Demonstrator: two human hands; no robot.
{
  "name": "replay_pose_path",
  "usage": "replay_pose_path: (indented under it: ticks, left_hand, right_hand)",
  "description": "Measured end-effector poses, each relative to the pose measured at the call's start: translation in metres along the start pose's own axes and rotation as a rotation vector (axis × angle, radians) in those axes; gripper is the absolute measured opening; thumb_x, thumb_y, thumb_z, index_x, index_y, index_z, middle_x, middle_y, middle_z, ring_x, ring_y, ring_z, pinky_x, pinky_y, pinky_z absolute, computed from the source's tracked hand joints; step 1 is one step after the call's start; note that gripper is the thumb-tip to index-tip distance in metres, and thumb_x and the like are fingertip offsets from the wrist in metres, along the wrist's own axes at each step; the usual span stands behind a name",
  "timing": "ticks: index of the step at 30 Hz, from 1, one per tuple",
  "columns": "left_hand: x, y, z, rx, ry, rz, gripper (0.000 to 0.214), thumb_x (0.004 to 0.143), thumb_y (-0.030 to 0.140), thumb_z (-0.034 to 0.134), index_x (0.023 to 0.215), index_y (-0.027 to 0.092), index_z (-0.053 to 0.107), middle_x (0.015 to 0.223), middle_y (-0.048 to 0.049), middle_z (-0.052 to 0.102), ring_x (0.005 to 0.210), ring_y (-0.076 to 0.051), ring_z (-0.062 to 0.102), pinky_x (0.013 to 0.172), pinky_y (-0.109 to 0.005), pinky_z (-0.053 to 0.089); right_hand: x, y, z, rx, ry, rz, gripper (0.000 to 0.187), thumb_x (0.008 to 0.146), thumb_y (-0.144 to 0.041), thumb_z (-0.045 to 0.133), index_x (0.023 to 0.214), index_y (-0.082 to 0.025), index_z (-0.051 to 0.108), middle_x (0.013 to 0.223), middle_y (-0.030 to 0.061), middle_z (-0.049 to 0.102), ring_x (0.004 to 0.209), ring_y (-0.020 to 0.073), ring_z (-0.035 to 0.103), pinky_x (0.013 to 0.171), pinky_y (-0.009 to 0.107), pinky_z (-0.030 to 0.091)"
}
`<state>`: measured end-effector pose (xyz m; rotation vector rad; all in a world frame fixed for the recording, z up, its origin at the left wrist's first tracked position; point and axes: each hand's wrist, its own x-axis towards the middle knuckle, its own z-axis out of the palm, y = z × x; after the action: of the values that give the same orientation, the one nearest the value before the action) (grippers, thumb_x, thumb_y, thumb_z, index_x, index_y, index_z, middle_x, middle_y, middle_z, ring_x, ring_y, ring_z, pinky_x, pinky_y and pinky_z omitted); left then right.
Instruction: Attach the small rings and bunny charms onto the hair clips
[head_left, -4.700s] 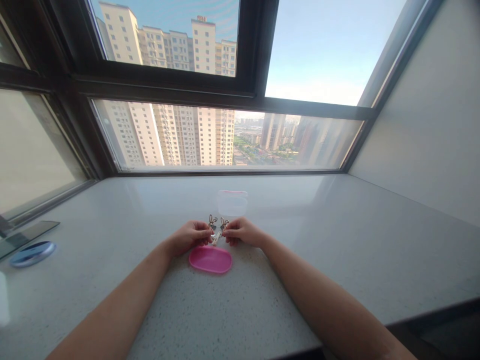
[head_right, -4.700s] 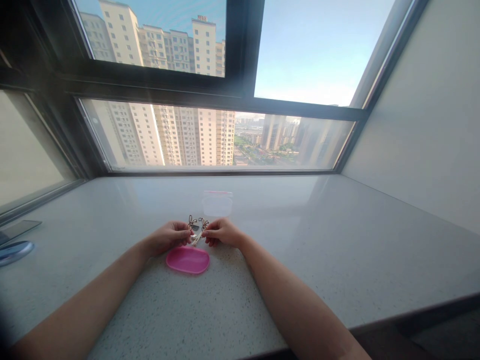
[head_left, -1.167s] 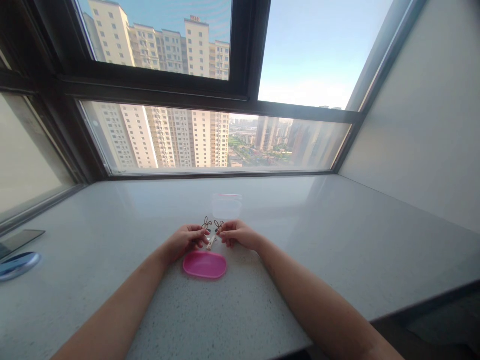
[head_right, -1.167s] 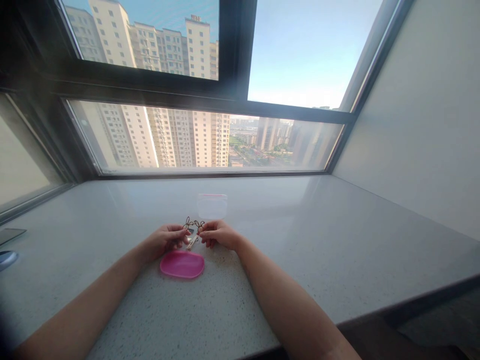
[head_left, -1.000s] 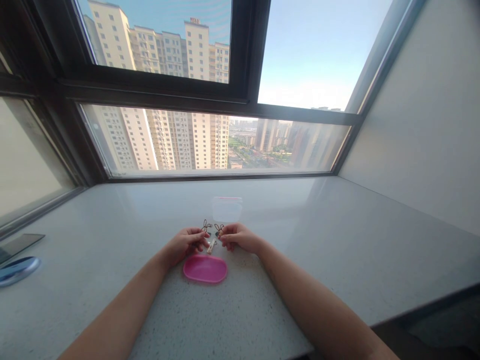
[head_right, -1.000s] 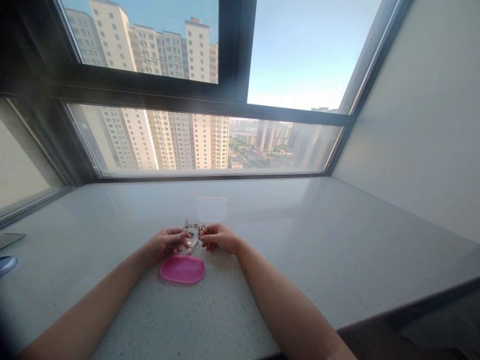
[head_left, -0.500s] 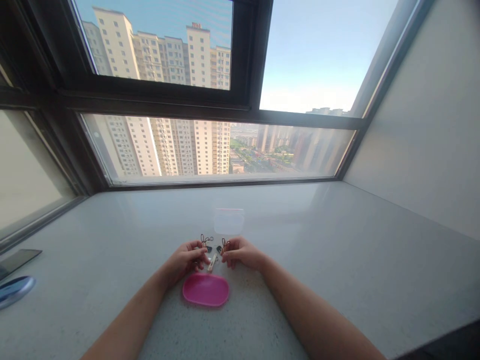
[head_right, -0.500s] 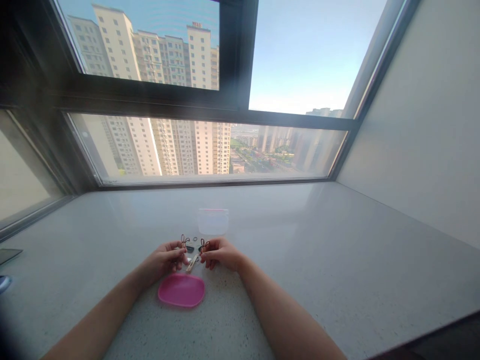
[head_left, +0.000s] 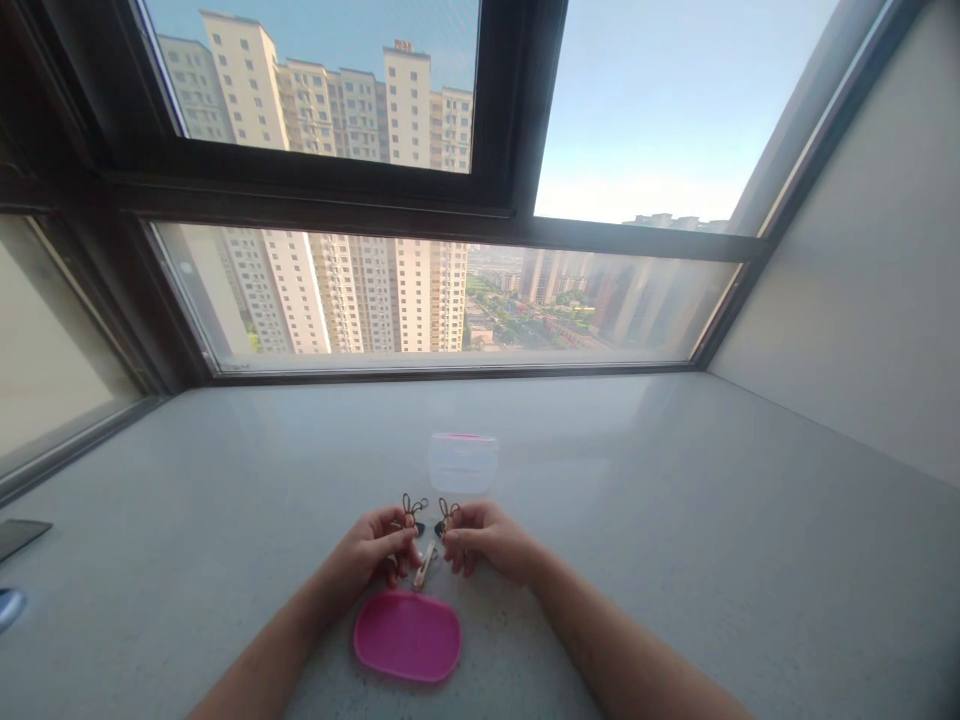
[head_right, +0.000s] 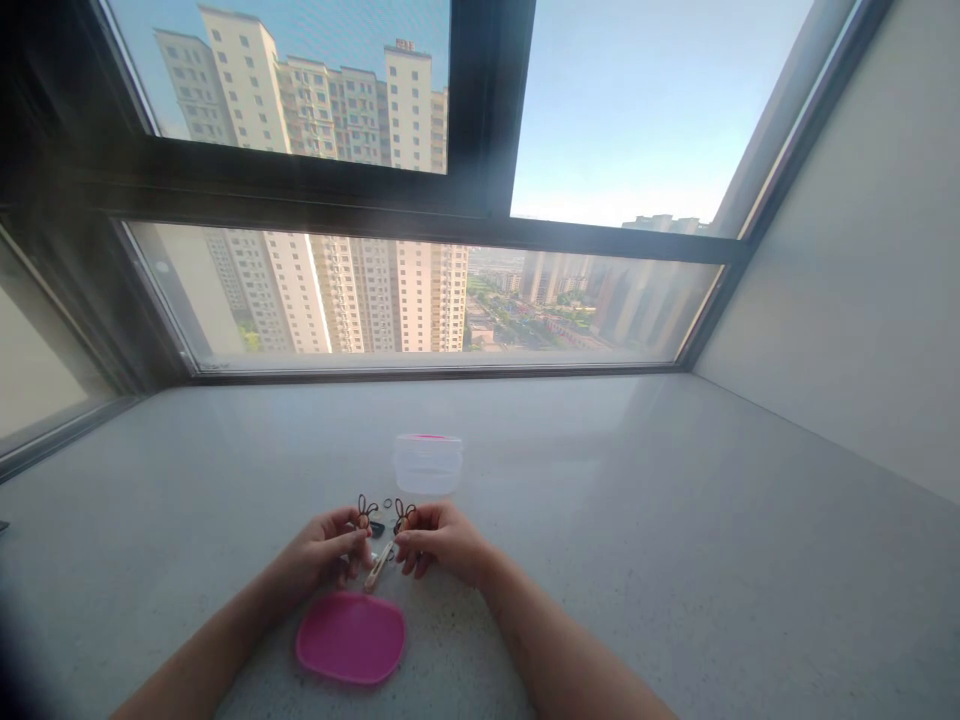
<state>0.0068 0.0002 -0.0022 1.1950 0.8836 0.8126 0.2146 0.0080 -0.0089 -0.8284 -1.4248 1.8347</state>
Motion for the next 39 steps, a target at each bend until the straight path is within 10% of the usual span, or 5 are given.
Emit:
replay_pose_path:
  ticks: [39]
  left_hand:
    - [0.0063, -0.0075, -0.0082, 0.001, -0.033, -0.106, 0.028, 0.069, 0.039, 0.063, 0.080, 0.016, 0.052, 0.064, -0.0048, 0.063, 0.047, -0.011, 0.051, 0.038, -0.018, 0.040]
  right_hand:
    - [0.0037, 0.0031, -0.0020, 0.118, -0.009, 0.091, 0.029, 0.058, -0.025, 0.074, 0.078, -0.009, 0.062, 0.067, 0.0049, 0.062, 0.054, 0.0121, 0.058, 0.049, 0.024, 0.047]
